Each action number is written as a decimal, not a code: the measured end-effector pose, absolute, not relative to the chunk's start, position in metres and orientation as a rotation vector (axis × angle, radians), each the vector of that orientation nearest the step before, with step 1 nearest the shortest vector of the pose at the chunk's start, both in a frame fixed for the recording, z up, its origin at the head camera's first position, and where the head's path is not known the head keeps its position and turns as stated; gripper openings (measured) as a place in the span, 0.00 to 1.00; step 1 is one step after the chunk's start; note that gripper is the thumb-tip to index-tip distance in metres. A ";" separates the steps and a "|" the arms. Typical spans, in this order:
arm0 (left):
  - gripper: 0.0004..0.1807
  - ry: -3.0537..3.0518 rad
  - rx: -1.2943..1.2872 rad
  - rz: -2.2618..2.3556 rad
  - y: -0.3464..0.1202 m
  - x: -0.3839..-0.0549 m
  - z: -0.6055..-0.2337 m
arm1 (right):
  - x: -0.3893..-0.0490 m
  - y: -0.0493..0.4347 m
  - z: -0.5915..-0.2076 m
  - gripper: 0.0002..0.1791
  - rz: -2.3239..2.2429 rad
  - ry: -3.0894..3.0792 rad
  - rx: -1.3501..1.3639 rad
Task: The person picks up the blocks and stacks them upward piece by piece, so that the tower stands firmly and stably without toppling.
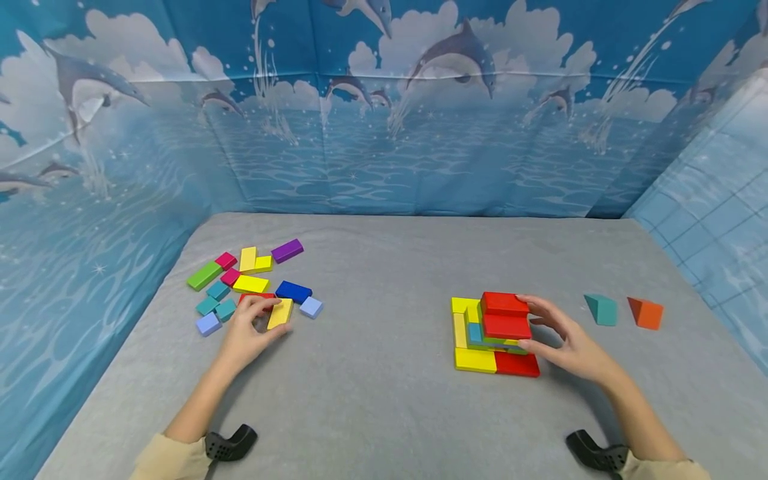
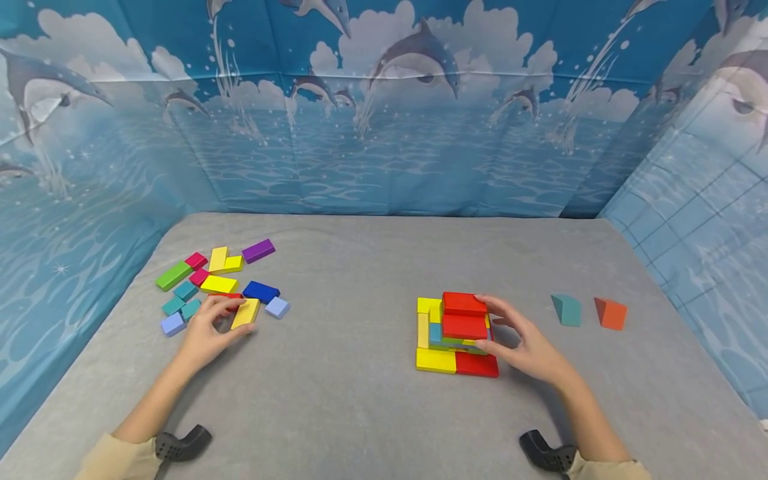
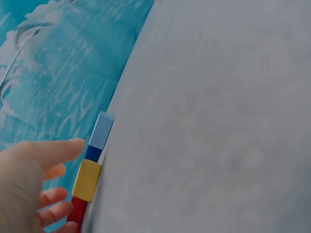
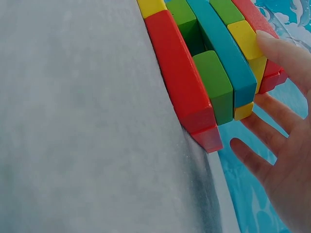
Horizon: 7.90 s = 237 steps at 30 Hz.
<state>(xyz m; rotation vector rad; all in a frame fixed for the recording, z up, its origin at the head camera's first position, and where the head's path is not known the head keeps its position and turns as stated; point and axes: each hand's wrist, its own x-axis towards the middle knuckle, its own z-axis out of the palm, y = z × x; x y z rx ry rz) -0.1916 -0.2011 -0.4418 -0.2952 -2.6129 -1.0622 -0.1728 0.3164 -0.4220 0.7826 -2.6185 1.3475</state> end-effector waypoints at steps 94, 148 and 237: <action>0.19 -2.365 -1.498 -1.012 0.079 -0.212 -0.405 | -0.174 0.318 -0.421 0.39 1.375 -2.565 0.871; 0.20 -2.717 -0.600 -1.008 -0.209 -0.257 -0.429 | -0.173 0.314 -0.417 0.38 1.349 -2.647 0.719; 0.25 -2.740 -0.371 -1.133 -0.234 -0.236 -0.427 | -0.171 0.314 -0.418 0.44 1.368 -2.625 0.703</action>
